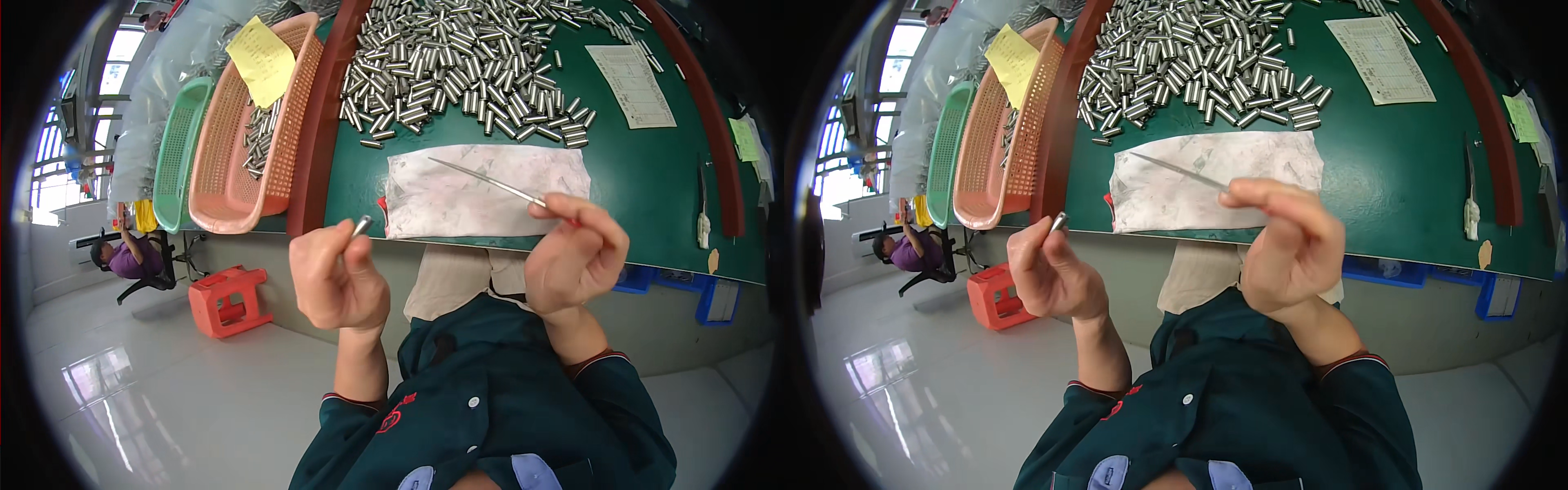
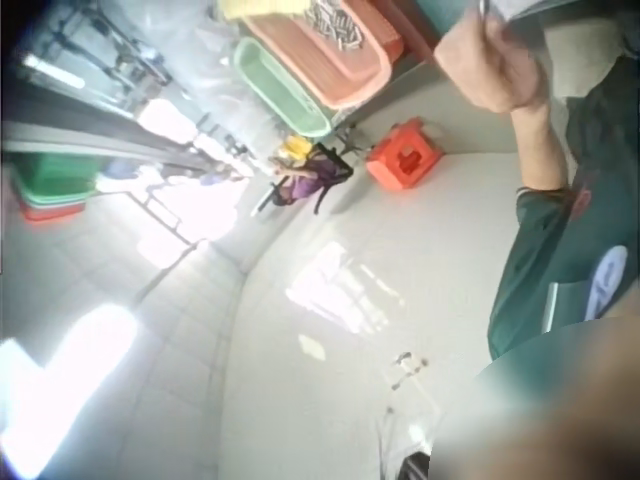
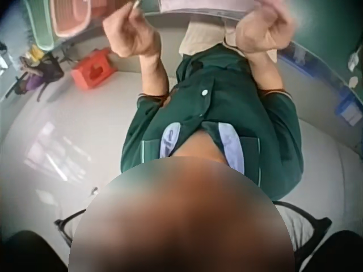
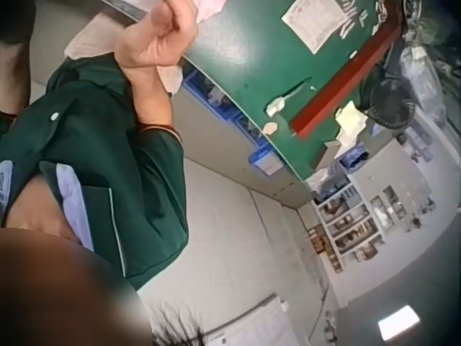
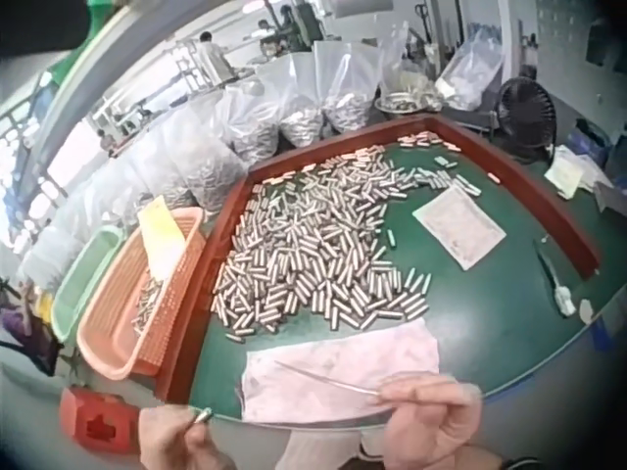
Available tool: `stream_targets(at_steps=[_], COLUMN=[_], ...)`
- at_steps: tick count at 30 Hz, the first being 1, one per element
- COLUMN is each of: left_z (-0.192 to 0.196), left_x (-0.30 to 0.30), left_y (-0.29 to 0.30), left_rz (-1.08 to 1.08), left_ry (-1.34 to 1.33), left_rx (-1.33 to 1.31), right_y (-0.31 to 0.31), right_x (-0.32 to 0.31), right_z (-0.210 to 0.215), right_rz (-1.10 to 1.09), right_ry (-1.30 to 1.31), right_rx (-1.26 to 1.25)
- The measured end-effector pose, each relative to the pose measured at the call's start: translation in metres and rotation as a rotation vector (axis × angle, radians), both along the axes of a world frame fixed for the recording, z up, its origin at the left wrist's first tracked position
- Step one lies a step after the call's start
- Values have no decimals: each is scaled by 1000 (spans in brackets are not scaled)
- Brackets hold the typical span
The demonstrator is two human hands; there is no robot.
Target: Inspecting and cleaning small metal tubes with a thin metal rod.
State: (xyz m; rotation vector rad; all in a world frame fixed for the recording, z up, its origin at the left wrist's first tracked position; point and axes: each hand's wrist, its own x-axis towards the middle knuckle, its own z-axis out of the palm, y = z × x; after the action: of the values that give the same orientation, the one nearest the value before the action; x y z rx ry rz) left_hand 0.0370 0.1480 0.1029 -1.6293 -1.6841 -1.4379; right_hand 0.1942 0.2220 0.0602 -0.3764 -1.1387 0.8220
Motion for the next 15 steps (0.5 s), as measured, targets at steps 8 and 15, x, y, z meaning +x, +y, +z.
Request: stream_targets(at_steps=[8,15], left_z=[13,5], left_x=[-1,-7], left_y=[6,5], left_rz=[-127,-123], left_ry=[196,270], left_rx=[-155,-247], right_y=[5,4], right_x=[0,-2], right_z=[5,8], right_rz=[97,127], right_ry=[157,152], right_rx=[-336,-336])
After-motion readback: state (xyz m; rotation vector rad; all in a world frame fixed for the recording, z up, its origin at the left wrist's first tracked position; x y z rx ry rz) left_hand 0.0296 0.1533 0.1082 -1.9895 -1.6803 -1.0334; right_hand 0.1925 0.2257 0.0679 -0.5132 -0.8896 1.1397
